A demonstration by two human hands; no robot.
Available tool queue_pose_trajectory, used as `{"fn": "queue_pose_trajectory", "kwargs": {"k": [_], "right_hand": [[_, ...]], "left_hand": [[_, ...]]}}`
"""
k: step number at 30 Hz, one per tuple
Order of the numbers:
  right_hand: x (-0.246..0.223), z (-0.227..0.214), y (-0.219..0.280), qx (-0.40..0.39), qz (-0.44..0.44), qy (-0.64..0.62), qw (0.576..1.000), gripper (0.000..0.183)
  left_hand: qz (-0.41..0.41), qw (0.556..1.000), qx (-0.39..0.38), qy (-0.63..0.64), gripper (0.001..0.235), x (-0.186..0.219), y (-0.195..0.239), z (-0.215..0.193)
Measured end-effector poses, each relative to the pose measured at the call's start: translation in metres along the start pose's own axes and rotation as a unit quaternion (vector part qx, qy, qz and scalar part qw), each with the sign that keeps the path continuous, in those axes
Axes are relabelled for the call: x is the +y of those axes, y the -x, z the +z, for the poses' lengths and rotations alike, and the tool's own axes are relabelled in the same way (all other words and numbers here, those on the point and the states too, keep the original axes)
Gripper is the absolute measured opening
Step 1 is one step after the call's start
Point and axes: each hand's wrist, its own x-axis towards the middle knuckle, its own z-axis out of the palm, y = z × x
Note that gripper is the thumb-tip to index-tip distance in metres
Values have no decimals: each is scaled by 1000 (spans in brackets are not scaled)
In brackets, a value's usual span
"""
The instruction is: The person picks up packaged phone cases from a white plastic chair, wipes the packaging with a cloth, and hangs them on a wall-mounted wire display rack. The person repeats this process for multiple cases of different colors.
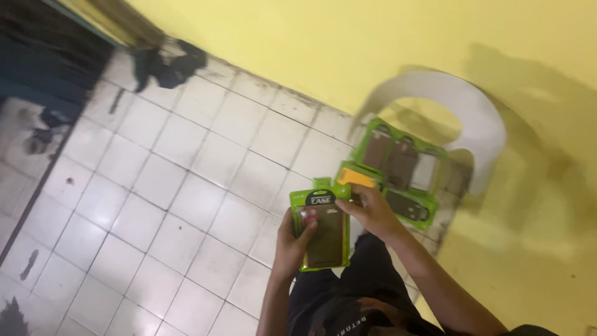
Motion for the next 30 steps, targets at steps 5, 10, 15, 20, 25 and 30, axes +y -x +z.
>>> {"fn": "queue_pose_trajectory", "kwargs": {"k": [5,10,15,20,25,30], "right_hand": [[-67,116,3,-43,-167,-3,985,7],[-113,207,-1,-86,-215,60,971,8],[-143,257,-20,-112,-250,108,956,7],[-173,284,-73,-163,-198,133,957,8],[-194,303,-160,-185,-242,114,946,4],[-232,325,-235,-105,-221,151,958,10]], "left_hand": [[95,995,36,-7,39,40,49,-100],[237,964,114,-37,20,78,78,-176],[231,935,210,-167,9,115,75,-225],[208,949,218,-93,4,154,43,-263],[186,924,232,-240,6,194,-23,-306],[200,947,173,-181,12,245,-105,-342]]}}
